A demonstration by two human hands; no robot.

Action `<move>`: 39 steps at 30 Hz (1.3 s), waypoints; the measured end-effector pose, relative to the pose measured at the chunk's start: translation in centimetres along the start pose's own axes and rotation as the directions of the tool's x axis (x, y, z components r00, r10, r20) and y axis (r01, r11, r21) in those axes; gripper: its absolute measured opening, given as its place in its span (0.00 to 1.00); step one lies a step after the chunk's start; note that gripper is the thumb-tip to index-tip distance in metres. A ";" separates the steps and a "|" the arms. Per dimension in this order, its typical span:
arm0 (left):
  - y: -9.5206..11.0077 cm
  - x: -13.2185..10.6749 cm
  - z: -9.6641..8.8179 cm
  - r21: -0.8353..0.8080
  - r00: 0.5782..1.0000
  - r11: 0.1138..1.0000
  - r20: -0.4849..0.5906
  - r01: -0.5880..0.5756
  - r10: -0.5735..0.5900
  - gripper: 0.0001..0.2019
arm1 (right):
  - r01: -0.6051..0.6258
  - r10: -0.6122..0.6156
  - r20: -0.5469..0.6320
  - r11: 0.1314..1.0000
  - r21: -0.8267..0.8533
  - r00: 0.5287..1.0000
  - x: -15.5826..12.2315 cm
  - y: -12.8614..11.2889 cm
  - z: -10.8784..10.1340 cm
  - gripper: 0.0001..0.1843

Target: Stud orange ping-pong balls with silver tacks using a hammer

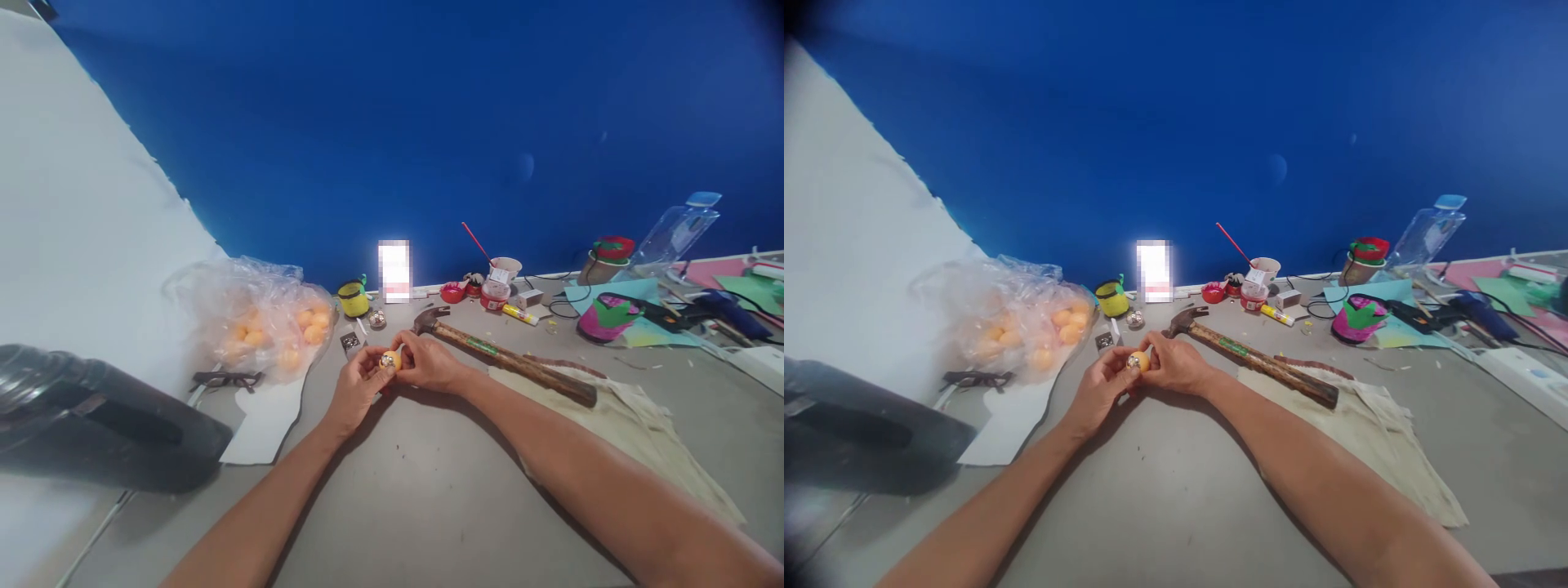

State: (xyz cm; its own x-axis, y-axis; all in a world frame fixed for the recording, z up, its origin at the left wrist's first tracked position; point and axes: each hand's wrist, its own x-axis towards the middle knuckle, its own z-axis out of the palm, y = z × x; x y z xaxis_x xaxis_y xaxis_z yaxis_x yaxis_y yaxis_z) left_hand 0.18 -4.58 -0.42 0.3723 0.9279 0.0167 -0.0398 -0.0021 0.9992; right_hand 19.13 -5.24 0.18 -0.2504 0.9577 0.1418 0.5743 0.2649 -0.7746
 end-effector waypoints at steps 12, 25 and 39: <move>0.6 -0.4 0.1 -0.009 0.996 0.998 -0.075 0.054 -0.055 0.24 | -0.269 0.038 -0.392 0.788 -0.554 0.919 0.5 1.3 -1.9 0.13; 0.3 -0.2 -0.4 0.147 0.999 0.989 -0.046 -0.012 0.019 0.24 | -0.395 0.192 -0.352 0.579 -0.713 0.916 0.8 2.8 -3.2 0.15; -0.1 1.0 -1.5 0.412 0.985 0.908 -0.116 -0.073 0.132 0.08 | -0.038 -0.462 -0.377 0.590 -0.806 0.803 -0.8 -0.4 -1.3 0.13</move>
State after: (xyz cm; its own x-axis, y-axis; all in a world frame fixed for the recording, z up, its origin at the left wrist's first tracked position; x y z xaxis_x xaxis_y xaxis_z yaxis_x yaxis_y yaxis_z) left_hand -0.83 -3.11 -0.56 0.2542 0.9564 0.1438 0.3188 -0.2233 0.9212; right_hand 20.15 -5.97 1.18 -0.1731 0.6887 0.7041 0.9770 0.2106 0.0341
